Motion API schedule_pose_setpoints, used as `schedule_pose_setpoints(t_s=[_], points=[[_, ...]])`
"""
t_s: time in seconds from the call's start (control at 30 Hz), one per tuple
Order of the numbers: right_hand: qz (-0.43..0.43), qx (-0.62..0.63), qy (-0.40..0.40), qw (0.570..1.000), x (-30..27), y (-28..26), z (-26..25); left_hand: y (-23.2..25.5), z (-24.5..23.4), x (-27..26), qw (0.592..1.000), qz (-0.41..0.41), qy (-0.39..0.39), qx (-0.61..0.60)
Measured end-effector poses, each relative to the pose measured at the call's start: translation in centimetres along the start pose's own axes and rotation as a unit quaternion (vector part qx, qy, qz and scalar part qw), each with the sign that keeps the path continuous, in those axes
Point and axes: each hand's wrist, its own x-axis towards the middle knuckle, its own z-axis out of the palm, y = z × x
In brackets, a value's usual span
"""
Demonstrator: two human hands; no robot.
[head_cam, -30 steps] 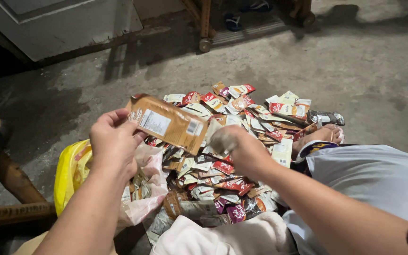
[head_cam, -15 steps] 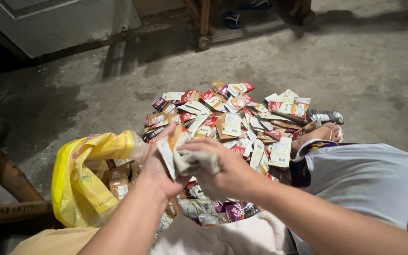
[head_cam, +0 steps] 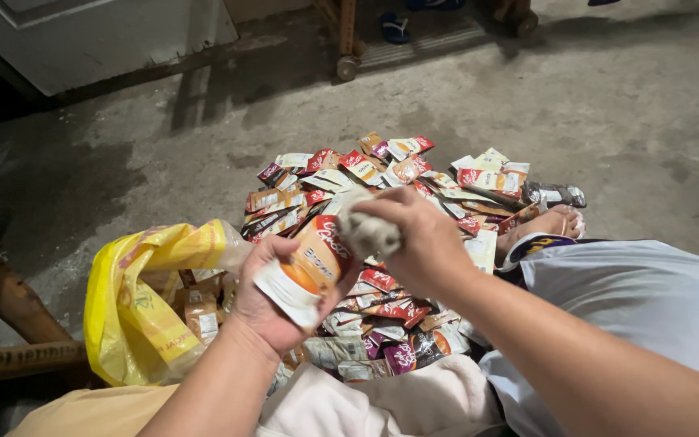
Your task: The person sits on the floor and wipes individual small packets with a cloth, picking them up from a pile and placing them into a yellow plastic bag. The person handles the packets one at a time, wiping them thoroughly before moving to the next.
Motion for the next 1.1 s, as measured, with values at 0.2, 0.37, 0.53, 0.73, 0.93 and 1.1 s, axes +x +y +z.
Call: schedule_pose_setpoints(t_s=[0.2, 0.37, 0.53, 0.73, 0.93, 1.1], points=[[-0.160, 0.031, -0.007, 0.987, -0.9, -0.8, 0.9, -0.1, 0.1, 0.5, 0.995, 0.011, -0.100, 0.029], [-0.045, -0.036, 0.016, 0.998, 0.5, 2.0, 0.1, -0.2, 0.8, 0.2, 0.994, 0.070, -0.055, 0.069], [-0.092, 0.058, 0.003, 0.994, -0.9, -0.4, 1.7, 0.8, 0.9, 1.2, 0.997, 0.041, -0.051, 0.047], [-0.247, 0.068, -0.047, 0.965, -2.9, -2.0, 1.4, 2.9, 0.6, 1.3, 0.985, 0.030, 0.119, 0.121], [-0.119, -0.035, 0.039, 0.991, 0.3, 0.2, -0.3, 2.7, 0.8, 1.1, 0.985, 0.072, 0.063, 0.140], [-0.193, 0.054, 0.042, 0.979, -0.7, 0.0, 0.2, 1.7, 0.9, 0.8, 0.975, 0.092, -0.019, 0.202]])
